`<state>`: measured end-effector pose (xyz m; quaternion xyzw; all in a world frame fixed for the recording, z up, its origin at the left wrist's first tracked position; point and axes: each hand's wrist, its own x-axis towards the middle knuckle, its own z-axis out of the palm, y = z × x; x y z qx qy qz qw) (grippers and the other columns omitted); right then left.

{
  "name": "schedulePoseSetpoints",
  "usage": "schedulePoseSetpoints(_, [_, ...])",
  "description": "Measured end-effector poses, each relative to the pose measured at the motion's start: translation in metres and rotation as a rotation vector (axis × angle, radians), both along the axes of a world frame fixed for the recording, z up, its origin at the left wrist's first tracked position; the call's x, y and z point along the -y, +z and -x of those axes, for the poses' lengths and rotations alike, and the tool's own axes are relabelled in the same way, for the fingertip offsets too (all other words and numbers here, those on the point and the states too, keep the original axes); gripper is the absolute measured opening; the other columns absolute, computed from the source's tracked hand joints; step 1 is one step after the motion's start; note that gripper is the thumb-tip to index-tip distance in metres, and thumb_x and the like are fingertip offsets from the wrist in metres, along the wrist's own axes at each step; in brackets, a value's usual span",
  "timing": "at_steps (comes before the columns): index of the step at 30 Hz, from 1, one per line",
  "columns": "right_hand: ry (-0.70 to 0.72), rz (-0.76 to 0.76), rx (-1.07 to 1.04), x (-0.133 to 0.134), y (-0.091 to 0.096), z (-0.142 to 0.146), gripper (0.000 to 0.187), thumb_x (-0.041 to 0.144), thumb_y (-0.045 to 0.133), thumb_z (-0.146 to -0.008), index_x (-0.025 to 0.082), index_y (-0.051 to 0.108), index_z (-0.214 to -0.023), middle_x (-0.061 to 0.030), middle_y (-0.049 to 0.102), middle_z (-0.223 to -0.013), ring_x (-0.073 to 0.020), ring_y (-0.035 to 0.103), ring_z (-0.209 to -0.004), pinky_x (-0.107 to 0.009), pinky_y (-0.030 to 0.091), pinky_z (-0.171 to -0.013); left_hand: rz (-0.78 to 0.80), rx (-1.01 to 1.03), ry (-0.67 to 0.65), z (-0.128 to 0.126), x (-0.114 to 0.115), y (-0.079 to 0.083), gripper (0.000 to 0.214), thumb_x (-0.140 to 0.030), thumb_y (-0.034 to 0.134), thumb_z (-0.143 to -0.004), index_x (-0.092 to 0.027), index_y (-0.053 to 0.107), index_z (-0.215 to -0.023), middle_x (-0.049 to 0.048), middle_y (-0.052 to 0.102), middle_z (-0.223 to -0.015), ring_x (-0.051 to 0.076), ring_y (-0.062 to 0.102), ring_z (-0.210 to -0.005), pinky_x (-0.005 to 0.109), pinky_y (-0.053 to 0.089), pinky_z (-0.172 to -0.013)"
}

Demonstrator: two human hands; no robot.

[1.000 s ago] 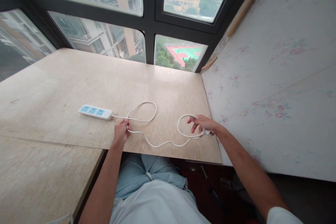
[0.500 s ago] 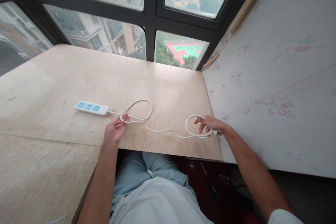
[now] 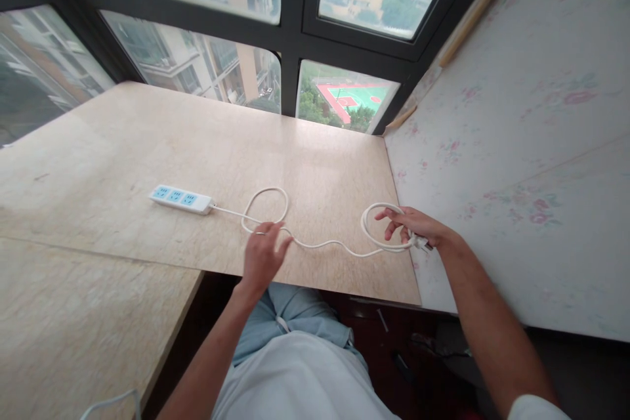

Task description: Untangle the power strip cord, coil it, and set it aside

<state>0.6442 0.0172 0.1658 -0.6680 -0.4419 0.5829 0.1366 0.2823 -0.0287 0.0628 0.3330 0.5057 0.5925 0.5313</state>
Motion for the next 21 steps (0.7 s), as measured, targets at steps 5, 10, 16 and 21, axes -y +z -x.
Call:
schedulePoseSetpoints(5, [0.003, -0.012, 0.027, -0.002, 0.012, 0.010, 0.039, 0.052, 0.057, -0.087, 0.017, 0.061, -0.105, -0.0074, 0.072, -0.066, -0.0093, 0.051, -0.032, -0.016, 0.034, -0.028, -0.247, -0.299, -0.511, -0.069, -0.012, -0.028, 0.037, -0.008, 0.083, -0.057, -0.023, 0.064, -0.085, 0.0116, 0.063, -0.104, 0.030, 0.054, -0.111, 0.037, 0.036, -0.100])
schedulePoseSetpoints(10, [-0.023, -0.022, 0.028, 0.004, 0.020, 0.003, 0.036, 0.050, 0.055, -0.089, 0.018, 0.061, -0.106, -0.0067, 0.072, -0.066, -0.0092, 0.051, -0.032, -0.016, 0.036, -0.029, -0.373, -0.369, -0.491, -0.066, -0.031, -0.043, 0.014, -0.025, 0.076, -0.071, -0.025, 0.062, -0.073, 0.0062, 0.061, -0.076, 0.021, 0.059, -0.071, 0.029, 0.044, -0.079])
schedulePoseSetpoints(16, [-0.069, -0.038, 0.026, 0.004, 0.015, -0.011, 0.038, 0.050, 0.057, -0.088, 0.018, 0.060, -0.108, -0.0066, 0.073, -0.069, -0.0079, 0.050, -0.032, -0.015, 0.033, -0.028, -0.296, -0.242, -0.552, -0.049, -0.038, -0.027, 0.018, -0.009, 0.075, -0.066, -0.023, 0.069, -0.075, 0.0079, 0.065, -0.079, 0.016, 0.060, -0.072, 0.020, 0.040, -0.067])
schedulePoseSetpoints(21, [-0.020, -0.014, 0.071, 0.001, 0.015, -0.010, 0.037, 0.049, 0.056, -0.089, 0.018, 0.059, -0.109, -0.0071, 0.072, -0.067, -0.0088, 0.051, -0.032, -0.014, 0.032, -0.029, -0.083, -0.207, -0.709, -0.046, -0.056, -0.022, 0.022, 0.000, 0.067, -0.066, -0.021, 0.066, -0.059, 0.0039, 0.061, -0.063, 0.015, 0.060, -0.063, 0.021, 0.039, -0.064])
